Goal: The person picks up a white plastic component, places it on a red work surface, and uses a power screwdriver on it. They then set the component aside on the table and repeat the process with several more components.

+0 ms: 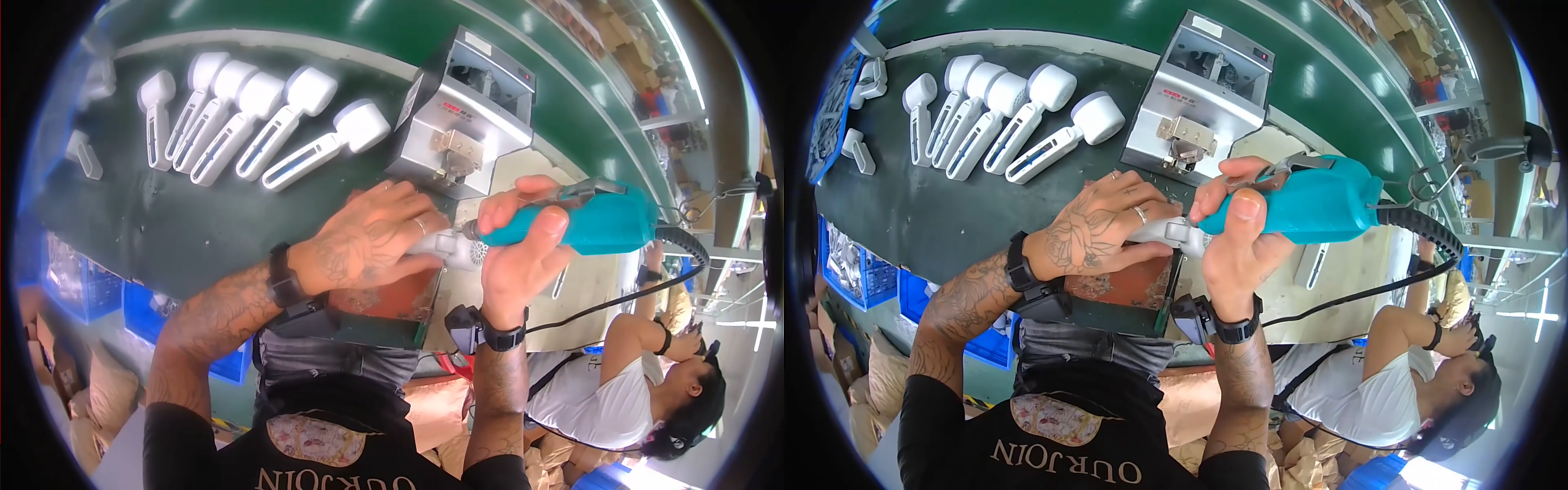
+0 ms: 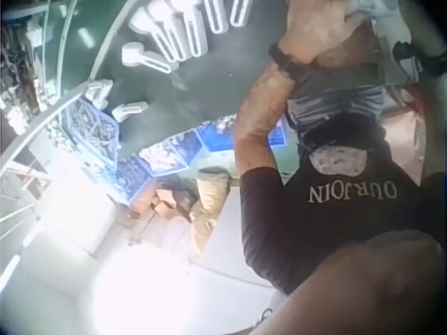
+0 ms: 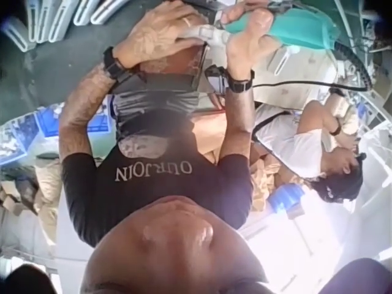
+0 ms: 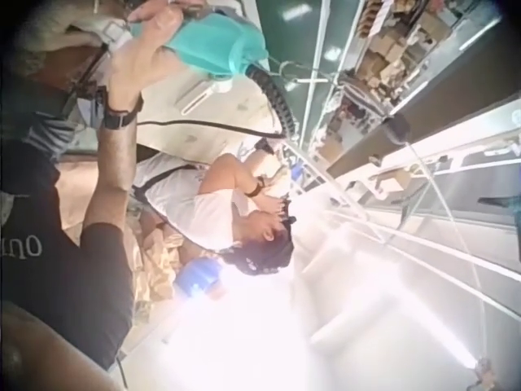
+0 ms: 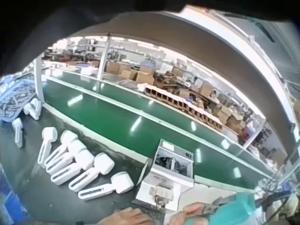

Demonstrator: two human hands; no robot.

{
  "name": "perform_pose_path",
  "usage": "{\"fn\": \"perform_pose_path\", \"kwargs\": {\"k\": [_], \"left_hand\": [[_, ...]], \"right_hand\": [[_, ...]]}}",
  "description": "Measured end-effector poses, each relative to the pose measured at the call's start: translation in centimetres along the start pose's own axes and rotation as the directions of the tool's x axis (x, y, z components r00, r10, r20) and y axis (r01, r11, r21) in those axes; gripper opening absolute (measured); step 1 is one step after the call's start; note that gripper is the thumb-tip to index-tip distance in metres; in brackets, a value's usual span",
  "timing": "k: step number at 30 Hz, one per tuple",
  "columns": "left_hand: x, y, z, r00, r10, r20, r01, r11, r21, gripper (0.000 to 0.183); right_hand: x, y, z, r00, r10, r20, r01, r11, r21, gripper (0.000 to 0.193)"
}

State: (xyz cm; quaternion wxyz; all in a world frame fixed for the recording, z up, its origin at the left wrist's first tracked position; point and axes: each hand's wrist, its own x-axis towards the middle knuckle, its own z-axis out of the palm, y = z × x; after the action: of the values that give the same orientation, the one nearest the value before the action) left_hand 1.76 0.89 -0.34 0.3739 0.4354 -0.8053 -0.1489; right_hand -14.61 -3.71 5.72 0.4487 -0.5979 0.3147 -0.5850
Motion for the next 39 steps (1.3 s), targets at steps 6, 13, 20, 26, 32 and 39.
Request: {"fn": "perform_pose_path", "kwargs": {"k": [6, 13, 20, 26, 32, 39], "left_hand": [[0.2, 0.0, 0.2, 1.000, -0.002, 0.021, 0.002, 1.000, 0.022, 0.040], [0.2, 0.1, 0.1, 1.000, 0.021, -0.021, -0.020, 0.999, 0.041, 0.037], [0.0, -0.2, 0.1, 0.998, 0.039, -0.046, -0.038, 0.999, 0.040, 0.037], [-0.4, 0.0, -0.3, 1.000, 0.010, 0.022, -0.011, 0.999, 0.044, 0.042], [-0.2, 0.0, -0.1, 0.992, 0.095, -0.081, -0.095, 0.995, 0.000, 0.035], [-0.7, -0.3, -0.5, 1.000, -0.022, -0.018, 0.022, 1.000, -0.009, 0.037]], "right_hand": [[-0.5, 0.9, -0.5, 0.998, 0.026, 0.051, -0.027, 1.000, 0.007, 0.051], [-0.3, 1.3, -0.3, 0.998, 0.021, 0.065, -0.023, 0.999, 0.038, 0.046], [-0.3, 0.5, 0.0, 0.995, 0.080, 0.059, -0.078, 0.996, -0.037, 0.049], [3.6, -0.4, 2.7, 0.999, -0.042, -0.028, 0.040, 0.998, -0.050, 0.048], [4.8, 2.2, 3.4, 0.996, -0.076, -0.038, 0.074, 0.996, -0.053, 0.042], [2.3, 0.1, 3.0, 0.999, 0.015, -0.028, -0.018, 0.995, -0.103, 0.044]]}}
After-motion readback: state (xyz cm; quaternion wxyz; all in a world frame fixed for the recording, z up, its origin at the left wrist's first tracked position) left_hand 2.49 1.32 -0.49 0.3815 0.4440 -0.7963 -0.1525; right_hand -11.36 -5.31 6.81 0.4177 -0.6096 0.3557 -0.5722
